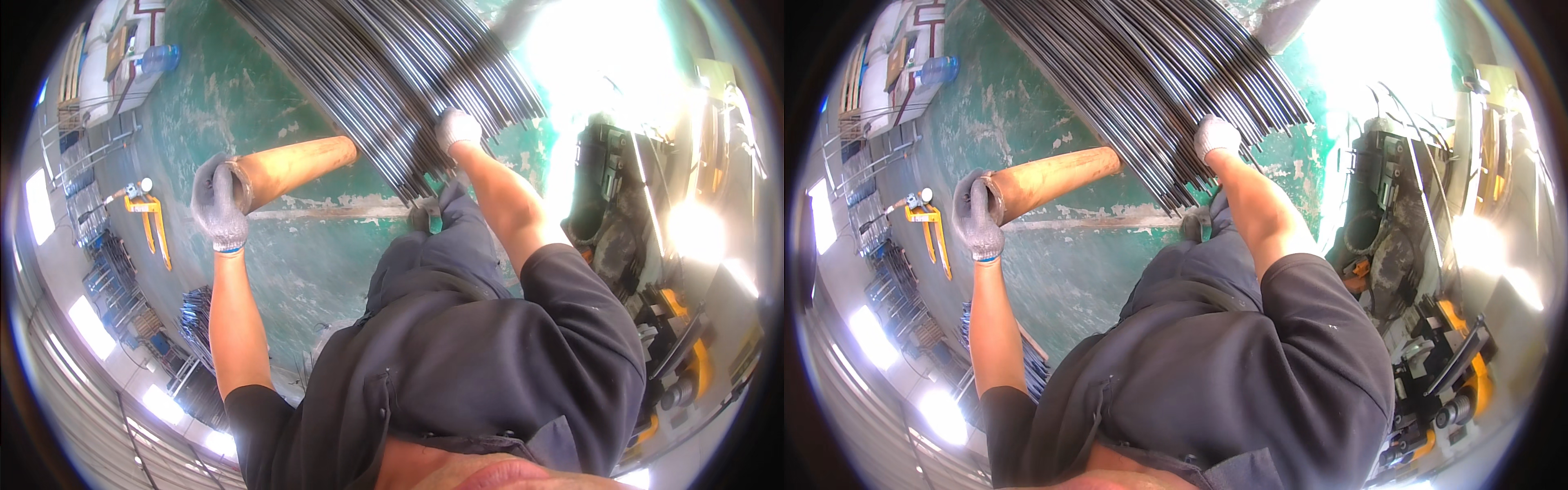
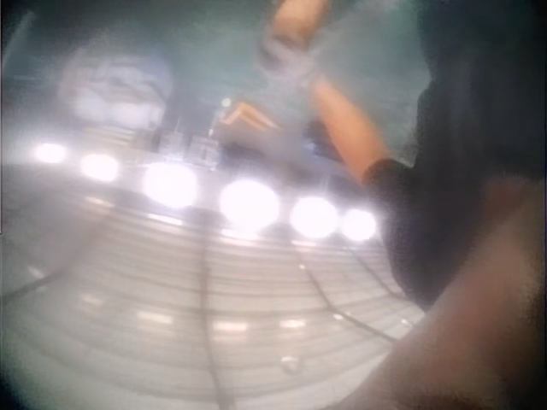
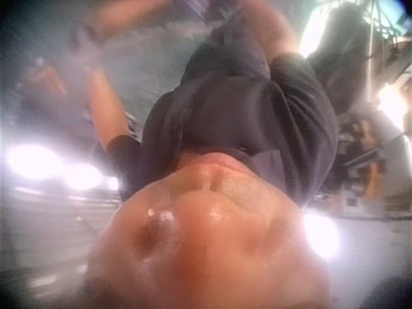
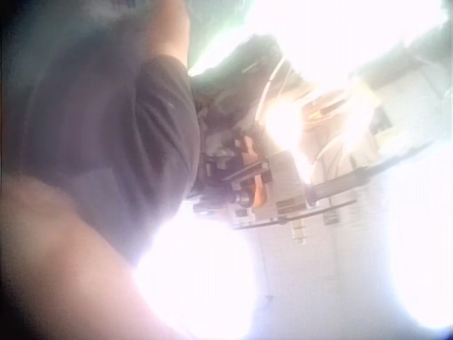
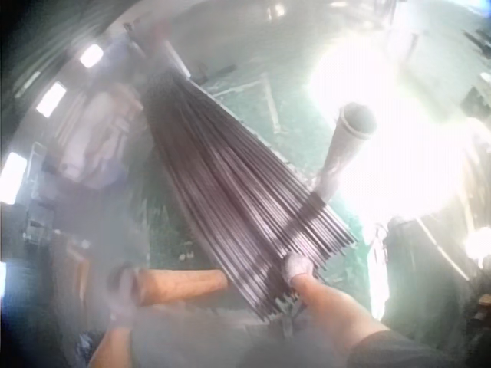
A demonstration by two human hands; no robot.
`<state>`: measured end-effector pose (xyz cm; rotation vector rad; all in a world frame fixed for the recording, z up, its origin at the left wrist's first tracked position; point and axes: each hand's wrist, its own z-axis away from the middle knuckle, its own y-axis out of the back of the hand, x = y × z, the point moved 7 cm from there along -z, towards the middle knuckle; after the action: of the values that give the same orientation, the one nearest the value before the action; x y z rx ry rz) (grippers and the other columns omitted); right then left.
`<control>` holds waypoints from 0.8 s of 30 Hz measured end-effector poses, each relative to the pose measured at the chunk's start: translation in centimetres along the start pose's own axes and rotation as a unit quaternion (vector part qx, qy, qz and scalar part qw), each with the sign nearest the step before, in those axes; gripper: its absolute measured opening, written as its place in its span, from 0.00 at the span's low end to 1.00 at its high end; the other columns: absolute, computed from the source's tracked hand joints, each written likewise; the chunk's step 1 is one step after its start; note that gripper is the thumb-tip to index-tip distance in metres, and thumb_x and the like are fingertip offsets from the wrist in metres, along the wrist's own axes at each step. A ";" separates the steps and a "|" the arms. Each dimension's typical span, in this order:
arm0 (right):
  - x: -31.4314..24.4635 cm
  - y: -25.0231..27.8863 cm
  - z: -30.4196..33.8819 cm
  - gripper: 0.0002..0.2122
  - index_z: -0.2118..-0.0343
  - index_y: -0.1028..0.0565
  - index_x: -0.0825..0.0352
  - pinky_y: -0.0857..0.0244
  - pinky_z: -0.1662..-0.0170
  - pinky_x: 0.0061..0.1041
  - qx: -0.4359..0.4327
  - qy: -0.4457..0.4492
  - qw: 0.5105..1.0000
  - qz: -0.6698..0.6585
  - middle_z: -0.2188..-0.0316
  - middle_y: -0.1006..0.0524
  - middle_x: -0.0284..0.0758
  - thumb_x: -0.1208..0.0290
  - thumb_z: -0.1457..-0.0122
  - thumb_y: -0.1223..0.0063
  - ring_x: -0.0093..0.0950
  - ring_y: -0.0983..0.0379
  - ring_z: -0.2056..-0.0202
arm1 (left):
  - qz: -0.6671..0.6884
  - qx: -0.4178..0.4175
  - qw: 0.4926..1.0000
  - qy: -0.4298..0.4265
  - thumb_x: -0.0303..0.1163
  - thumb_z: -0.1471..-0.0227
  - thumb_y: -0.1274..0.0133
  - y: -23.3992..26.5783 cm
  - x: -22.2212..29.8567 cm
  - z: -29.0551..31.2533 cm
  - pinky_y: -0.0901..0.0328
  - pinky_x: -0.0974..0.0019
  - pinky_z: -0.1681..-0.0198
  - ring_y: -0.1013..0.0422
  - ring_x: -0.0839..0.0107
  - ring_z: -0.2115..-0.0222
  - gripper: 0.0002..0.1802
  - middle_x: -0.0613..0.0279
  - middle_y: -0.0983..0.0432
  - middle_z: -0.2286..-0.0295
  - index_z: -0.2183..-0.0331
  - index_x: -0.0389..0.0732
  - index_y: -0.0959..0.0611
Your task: The person picks up metal rods from a bundle and feeds them into a bending machine to shape them into a U-shape, then places the bent rods onto a separate pile.
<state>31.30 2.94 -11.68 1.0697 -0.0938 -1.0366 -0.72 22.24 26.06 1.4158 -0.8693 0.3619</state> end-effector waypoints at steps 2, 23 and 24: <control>-0.3 -0.1 0.0 0.15 0.62 0.16 0.65 0.25 0.50 0.40 -0.065 -0.023 0.997 -0.026 0.59 0.16 0.48 0.59 0.43 0.42 0.44 0.18 0.56 | 0.016 0.010 1.000 0.007 0.31 0.36 0.47 0.3 -1.0 0.2 0.33 0.67 0.49 0.25 0.71 0.57 0.14 0.59 0.19 0.60 0.57 0.31 0.17; 10.1 9.1 31.0 0.30 0.60 0.19 0.73 0.29 0.54 0.45 -0.017 -0.158 0.984 -0.085 0.66 0.19 0.56 0.41 0.40 0.43 0.52 0.20 0.59 | 0.191 -0.249 0.949 -0.018 0.28 0.43 0.39 -18.6 4.8 11.6 0.30 0.68 0.50 0.23 0.69 0.59 0.14 0.57 0.19 0.63 0.57 0.31 0.18; 11.8 8.8 35.2 0.29 0.61 0.20 0.72 0.29 0.54 0.46 -0.023 -0.177 0.981 -0.075 0.66 0.19 0.55 0.42 0.39 0.43 0.53 0.20 0.60 | 0.230 -0.257 0.937 0.052 0.31 0.40 0.41 -22.0 0.9 11.2 0.28 0.66 0.54 0.23 0.69 0.61 0.14 0.59 0.19 0.65 0.57 0.32 0.19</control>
<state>25.18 -28.75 8.69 0.8512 -0.2774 -1.3529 11.62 7.74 10.40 0.6964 -1.1121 0.5127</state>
